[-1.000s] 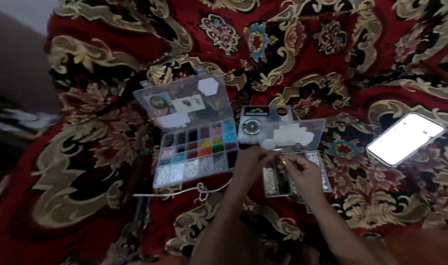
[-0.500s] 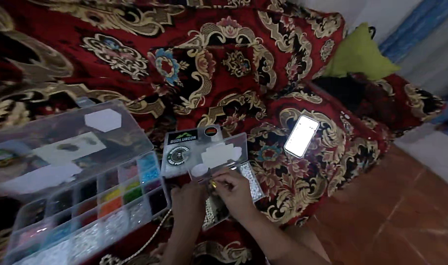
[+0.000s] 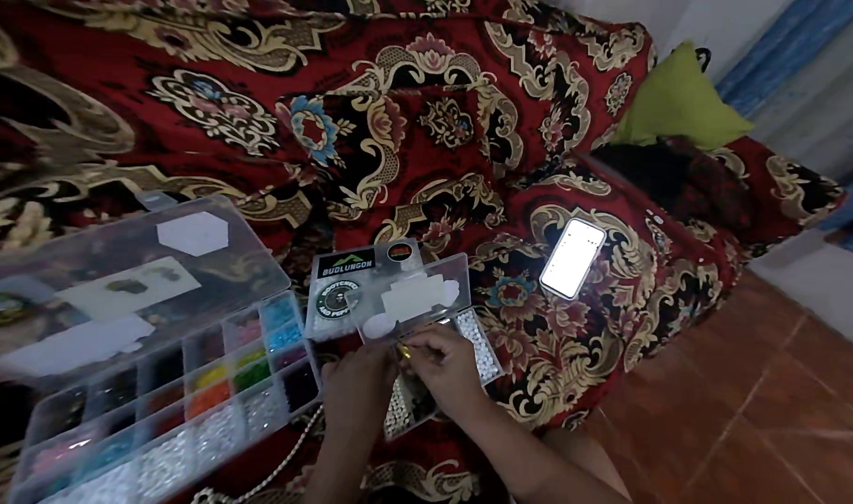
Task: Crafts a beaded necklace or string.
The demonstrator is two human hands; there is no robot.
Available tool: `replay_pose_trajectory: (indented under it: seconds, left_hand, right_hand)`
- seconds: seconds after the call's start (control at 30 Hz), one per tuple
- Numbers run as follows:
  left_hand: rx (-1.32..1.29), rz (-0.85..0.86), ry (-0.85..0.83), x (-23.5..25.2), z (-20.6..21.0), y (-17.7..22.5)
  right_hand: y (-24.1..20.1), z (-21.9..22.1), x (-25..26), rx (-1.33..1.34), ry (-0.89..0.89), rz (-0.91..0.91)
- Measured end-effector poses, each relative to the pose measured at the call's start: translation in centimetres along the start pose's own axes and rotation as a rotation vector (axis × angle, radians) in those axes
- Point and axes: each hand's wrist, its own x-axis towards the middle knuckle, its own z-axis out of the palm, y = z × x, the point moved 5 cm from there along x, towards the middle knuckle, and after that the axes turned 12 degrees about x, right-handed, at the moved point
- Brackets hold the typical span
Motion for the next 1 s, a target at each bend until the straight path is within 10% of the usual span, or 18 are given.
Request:
replay_pose_trajectory:
  seconds: [0.43, 1.0]
  left_hand:
    - [-1.339, -0.246, -0.074, 1.2, 0.3, -2.7]
    - [-1.586, -0.216, -0.436, 1.0, 1.6, -1.5]
  right_hand:
    - [0.3, 0.4, -0.3, -0.065, 0.002, 0.045]
    - [0.5, 0.1, -0.6, 0.044, -0.016, -0.012]
